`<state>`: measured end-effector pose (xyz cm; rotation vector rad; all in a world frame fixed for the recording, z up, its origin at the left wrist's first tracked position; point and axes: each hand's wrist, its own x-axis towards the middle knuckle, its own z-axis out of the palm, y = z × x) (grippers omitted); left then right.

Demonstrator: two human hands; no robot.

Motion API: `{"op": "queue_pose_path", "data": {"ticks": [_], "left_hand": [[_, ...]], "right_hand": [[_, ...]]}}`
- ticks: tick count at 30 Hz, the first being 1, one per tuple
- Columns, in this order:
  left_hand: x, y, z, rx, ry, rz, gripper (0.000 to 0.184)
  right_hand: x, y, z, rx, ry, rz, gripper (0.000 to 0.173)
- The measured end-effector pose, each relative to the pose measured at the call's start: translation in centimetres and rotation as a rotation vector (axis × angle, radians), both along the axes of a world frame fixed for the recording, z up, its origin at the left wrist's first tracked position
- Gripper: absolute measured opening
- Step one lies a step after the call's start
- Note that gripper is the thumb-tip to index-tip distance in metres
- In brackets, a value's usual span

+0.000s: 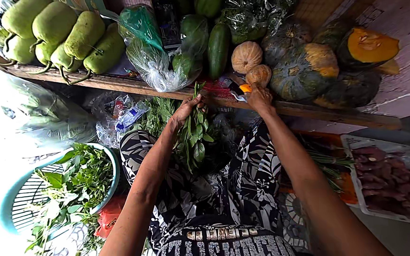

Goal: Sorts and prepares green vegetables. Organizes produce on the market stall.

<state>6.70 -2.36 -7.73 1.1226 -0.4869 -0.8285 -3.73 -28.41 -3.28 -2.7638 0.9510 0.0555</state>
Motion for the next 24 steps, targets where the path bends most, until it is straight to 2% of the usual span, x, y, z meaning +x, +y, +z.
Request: {"op": "queue_pose_path", "data": {"ticks": [2, 3, 6, 9, 11, 12, 15, 21, 24], "left_hand": [[0.0, -0.1, -0.1, 0.1, -0.119, -0.006, 0.023], [-0.2, -0.3, -0.2, 0.211, -0.258, -0.009, 0.021], [-0.5, -1.2, -0.1, 0.692, -0.7, -0.067, 0.049], [-1.3, -2.5, 0.9, 0.979, -0.923, -0.106, 0.065], [-1.4, -3.7, 1.8, 1.031, -1.005, -0.132, 0.065], [-1.3, -4.4, 2.1, 1.036, -1.043, -0.148, 0.063], [-0.6, -6.7, 3.1, 1.049, -1.125, -0.189, 0.059], [-0.5, -8.2, 5.7, 0.983, -1.131, -0.159, 0.057], [0.1, -8.7, 5.1, 1.094, -1.134, -0.195, 0.058]], "right_hand": [[0.0, -0.1, -0.1, -0.024, 0.025, 0.052, 0.048], [-0.3, 0.2, 0.1, -0.04, 0.037, 0.073, 0.046], [-2.5, 1.7, 3.1, -0.025, 0.066, 0.037, 0.043], [-7.2, 3.0, 4.3, 0.159, -0.102, -0.054, 0.045], [-11.0, 4.6, 3.1, 0.271, -0.289, -0.07, 0.055], [-12.0, 5.3, 2.5, 0.295, -0.342, -0.064, 0.054], [-13.1, 7.0, 2.0, 0.296, -0.32, -0.02, 0.046], [-13.6, 7.8, 2.8, 0.2, -0.317, 0.035, 0.047], [-13.2, 7.5, 2.5, 0.175, -0.33, 0.056, 0.045]]}}
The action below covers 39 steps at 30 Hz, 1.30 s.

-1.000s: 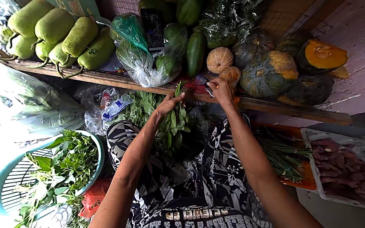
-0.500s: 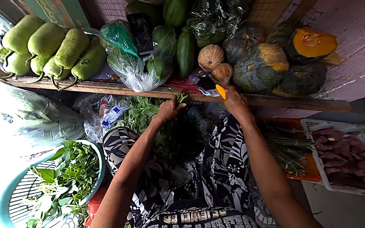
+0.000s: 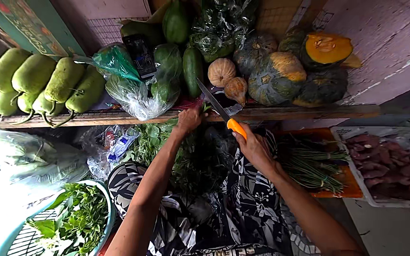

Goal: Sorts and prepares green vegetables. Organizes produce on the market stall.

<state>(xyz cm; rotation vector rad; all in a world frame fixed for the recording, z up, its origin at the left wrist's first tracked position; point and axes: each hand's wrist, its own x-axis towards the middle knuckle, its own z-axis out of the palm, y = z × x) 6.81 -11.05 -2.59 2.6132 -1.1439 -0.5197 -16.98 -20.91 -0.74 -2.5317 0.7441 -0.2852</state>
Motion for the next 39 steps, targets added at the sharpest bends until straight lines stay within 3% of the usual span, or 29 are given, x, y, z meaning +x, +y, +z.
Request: {"op": "queue_pose_path", "data": {"ticks": [9, 19, 26, 34, 37, 39], "left_hand": [[-0.3, -1.3, 0.0, 0.201, -0.104, -0.024, 0.056], [-0.9, -1.6, 0.0, 0.255, -0.183, -0.072, 0.045], [-0.8, -1.7, 0.3, 0.29, -0.179, -0.078, 0.047], [-0.7, -2.0, 0.9, 0.346, -0.162, -0.051, 0.046], [-1.3, -1.6, 0.6, 0.285, -0.133, -0.019, 0.047], [-1.2, -1.4, 0.6, 0.236, -0.147, -0.005, 0.046]], "right_hand": [[1.7, -1.5, 0.8, -0.003, 0.326, 0.095, 0.047], [6.1, -4.1, 6.8, 0.128, 0.774, 0.181, 0.044], [9.1, -2.5, 6.7, 0.088, 0.83, 0.202, 0.045], [10.2, -3.7, 5.1, 0.181, 0.764, 0.201, 0.051], [9.7, -2.7, 6.0, 0.145, 0.806, 0.193, 0.055], [10.2, -3.0, 4.6, 0.143, 0.724, 0.164, 0.052]]}}
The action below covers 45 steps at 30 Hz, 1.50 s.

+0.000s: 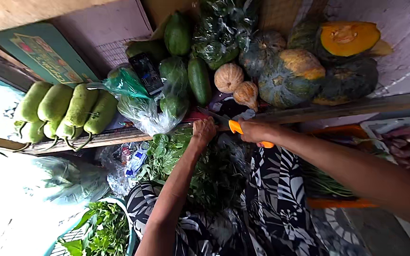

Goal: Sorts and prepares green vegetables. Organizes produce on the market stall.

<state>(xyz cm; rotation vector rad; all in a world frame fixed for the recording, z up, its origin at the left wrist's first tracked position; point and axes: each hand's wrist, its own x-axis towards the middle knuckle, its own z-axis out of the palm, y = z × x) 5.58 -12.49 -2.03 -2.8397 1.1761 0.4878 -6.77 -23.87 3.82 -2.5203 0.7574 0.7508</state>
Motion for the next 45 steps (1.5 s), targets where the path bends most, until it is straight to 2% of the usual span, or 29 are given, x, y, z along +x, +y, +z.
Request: {"op": "queue_pose_path", "data": {"ticks": [5, 12, 14, 18, 22, 25, 27, 29, 34, 45], "left_hand": [[0.6, 0.4, -0.2, -0.014, 0.026, -0.018, 0.047], [0.7, -0.2, -0.3, -0.007, 0.052, 0.002, 0.05], [1.0, 0.2, -0.4, -0.029, 0.062, 0.003, 0.05], [0.2, 1.9, -0.7, -0.12, 0.103, 0.025, 0.05], [-1.1, 5.9, -0.1, -0.228, 0.196, 0.157, 0.055], [-0.9, 9.4, -1.2, -0.438, 0.284, 0.203, 0.051], [-0.3, 10.6, -2.6, -0.58, 0.324, 0.22, 0.048], [0.2, 10.9, -3.4, -0.662, 0.347, 0.248, 0.047], [0.4, 10.2, -3.3, -0.658, 0.307, 0.264, 0.051], [-0.7, 9.5, -2.6, -0.736, 0.318, 0.249, 0.047]], "right_hand": [[0.6, 0.3, -1.0, -0.006, 0.005, 0.012, 0.051], [-1.4, -0.8, 2.1, -0.052, 0.125, 0.068, 0.046], [-1.2, -0.5, 2.0, -0.056, 0.119, 0.071, 0.044], [-2.2, -1.0, 0.7, -0.041, 0.047, 0.071, 0.042], [-5.1, -2.0, 0.6, -0.09, -0.139, 0.08, 0.041], [-8.1, -2.6, 0.2, -0.222, -0.287, 0.013, 0.048], [-8.6, -2.8, -0.8, -0.299, -0.302, -0.032, 0.052], [-8.3, -2.5, -1.6, -0.365, -0.285, -0.046, 0.052], [-7.1, -1.0, -2.9, -0.43, -0.198, -0.089, 0.054], [-2.5, -0.4, -4.9, -0.496, -0.167, -0.115, 0.056]]}}
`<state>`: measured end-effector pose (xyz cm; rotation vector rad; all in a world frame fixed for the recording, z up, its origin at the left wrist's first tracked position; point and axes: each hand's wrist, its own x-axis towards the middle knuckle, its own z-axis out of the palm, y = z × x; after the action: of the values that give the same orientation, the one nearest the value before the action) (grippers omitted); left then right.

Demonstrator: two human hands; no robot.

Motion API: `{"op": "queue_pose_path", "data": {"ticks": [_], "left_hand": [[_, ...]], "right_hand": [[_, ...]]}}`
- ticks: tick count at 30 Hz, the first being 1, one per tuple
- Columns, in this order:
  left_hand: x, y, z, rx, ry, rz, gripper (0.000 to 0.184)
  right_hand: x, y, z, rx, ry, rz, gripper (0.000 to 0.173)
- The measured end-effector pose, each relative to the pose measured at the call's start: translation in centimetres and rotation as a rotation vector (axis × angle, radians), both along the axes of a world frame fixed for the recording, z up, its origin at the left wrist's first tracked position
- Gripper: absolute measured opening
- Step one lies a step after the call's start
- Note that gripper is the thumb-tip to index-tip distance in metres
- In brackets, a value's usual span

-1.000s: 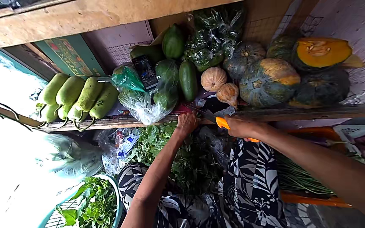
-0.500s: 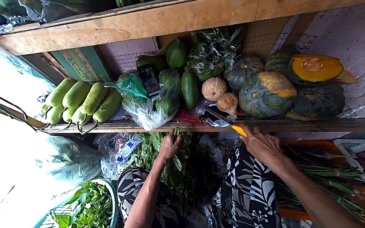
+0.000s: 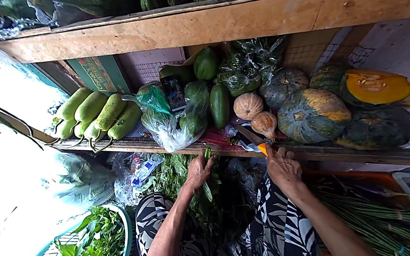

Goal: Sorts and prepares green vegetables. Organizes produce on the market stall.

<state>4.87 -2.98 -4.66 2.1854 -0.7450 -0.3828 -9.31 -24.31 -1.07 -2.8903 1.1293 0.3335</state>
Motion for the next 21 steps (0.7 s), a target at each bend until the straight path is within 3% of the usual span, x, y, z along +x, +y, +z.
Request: {"op": "queue_pose_path", "data": {"ticks": [10, 14, 21], "left_hand": [[-0.9, -1.8, 0.0, -0.049, 0.024, -0.063, 0.047], [-0.9, -1.7, -0.1, -0.072, 0.022, -0.063, 0.049], [-0.5, -0.9, 0.0, -0.068, -0.005, -0.021, 0.049]], "right_hand": [[2.4, -2.2, 0.7, 0.096, 0.026, -0.029, 0.054], [3.3, -2.3, 0.4, 0.146, -0.072, -0.08, 0.051], [4.4, -1.8, -2.7, -0.02, -0.266, -0.111, 0.039]]}}
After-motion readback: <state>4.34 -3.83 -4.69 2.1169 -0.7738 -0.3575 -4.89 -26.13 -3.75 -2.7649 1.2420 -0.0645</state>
